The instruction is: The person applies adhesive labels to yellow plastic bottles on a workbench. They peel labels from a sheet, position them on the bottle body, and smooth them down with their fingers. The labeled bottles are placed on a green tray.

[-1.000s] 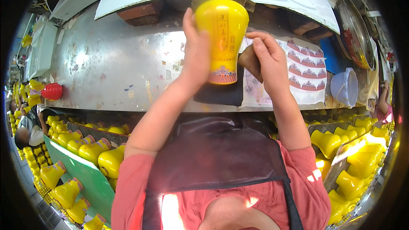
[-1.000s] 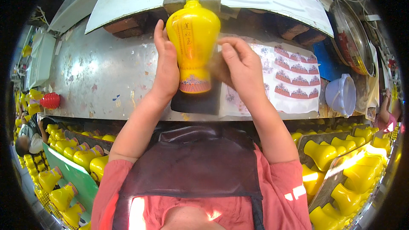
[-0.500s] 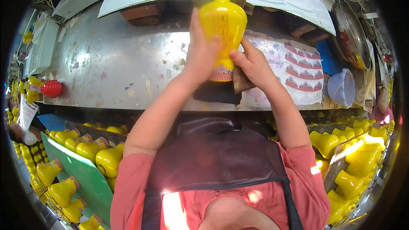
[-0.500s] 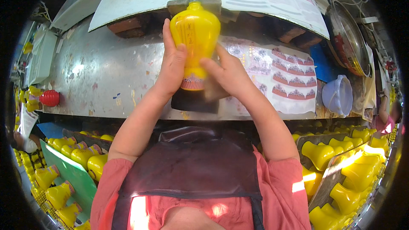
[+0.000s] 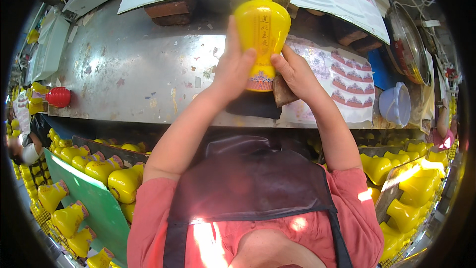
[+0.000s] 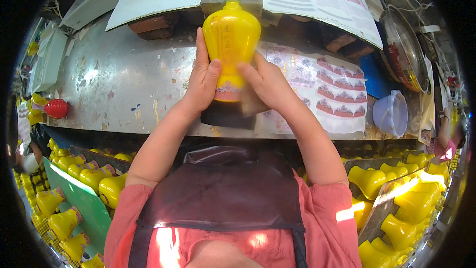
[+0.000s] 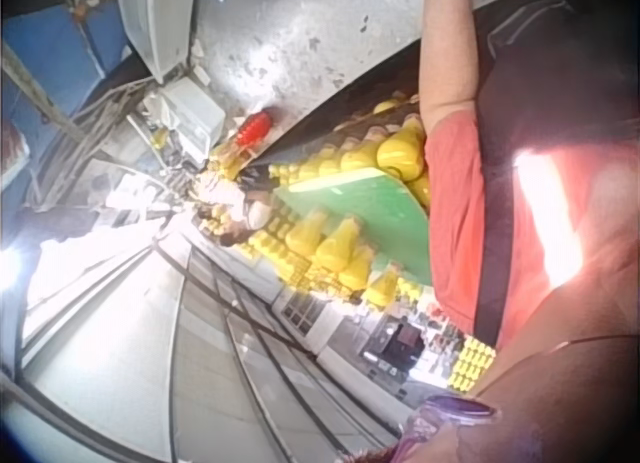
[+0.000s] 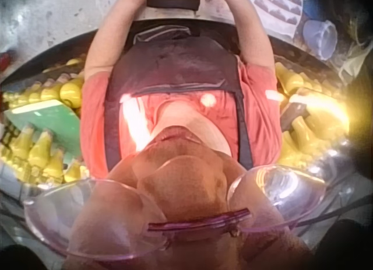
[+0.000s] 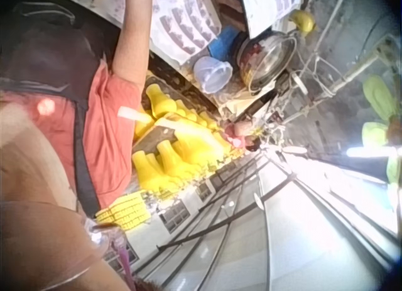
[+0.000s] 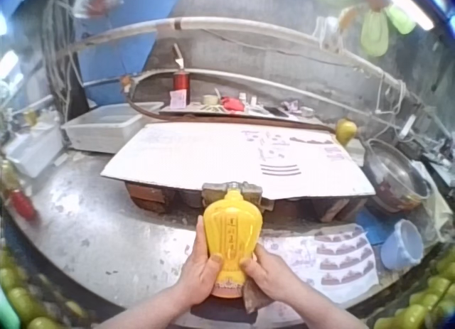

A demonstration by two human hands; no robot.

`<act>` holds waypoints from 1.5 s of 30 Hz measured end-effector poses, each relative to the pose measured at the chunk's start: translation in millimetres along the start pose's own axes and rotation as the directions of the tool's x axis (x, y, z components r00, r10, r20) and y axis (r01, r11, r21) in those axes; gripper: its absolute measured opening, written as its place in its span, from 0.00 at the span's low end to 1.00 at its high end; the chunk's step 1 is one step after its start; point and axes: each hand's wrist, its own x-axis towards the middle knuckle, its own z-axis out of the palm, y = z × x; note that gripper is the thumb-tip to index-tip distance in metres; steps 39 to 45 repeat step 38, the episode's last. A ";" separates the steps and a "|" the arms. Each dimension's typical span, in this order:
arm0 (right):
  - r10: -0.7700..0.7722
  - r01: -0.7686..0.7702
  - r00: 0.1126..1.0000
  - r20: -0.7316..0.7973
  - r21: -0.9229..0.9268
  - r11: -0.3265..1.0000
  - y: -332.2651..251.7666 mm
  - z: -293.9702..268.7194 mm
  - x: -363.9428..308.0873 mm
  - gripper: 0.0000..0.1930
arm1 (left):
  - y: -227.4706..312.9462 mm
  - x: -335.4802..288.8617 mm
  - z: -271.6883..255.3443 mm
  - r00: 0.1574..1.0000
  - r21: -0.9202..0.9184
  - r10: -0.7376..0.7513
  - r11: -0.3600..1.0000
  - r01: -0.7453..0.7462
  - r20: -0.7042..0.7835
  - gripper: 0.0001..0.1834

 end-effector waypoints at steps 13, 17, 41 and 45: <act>-0.007 0.003 0.999 0.031 0.138 0.990 9.7 -0.9 -1.2 0.25 | 5.3 -3.5 -0.7 0.998 -0.226 -0.018 0.974 0.030 0.055 0.42; -0.016 0.008 0.998 0.057 0.137 0.991 9.2 -4.8 -3.3 0.25 | 6.7 -1.5 -1.6 0.999 -0.154 0.010 0.988 -0.004 0.041 0.41; -0.734 0.619 0.655 0.180 -0.685 0.384 -66.6 -4.7 -16.8 0.19 | 26.4 -0.6 -12.5 0.991 -0.477 -0.108 0.868 0.135 0.085 0.57; -0.734 0.619 0.655 0.180 -0.685 0.384 -66.6 -4.7 -16.8 0.19 | 26.4 -0.6 -12.5 0.991 -0.477 -0.108 0.868 0.135 0.085 0.57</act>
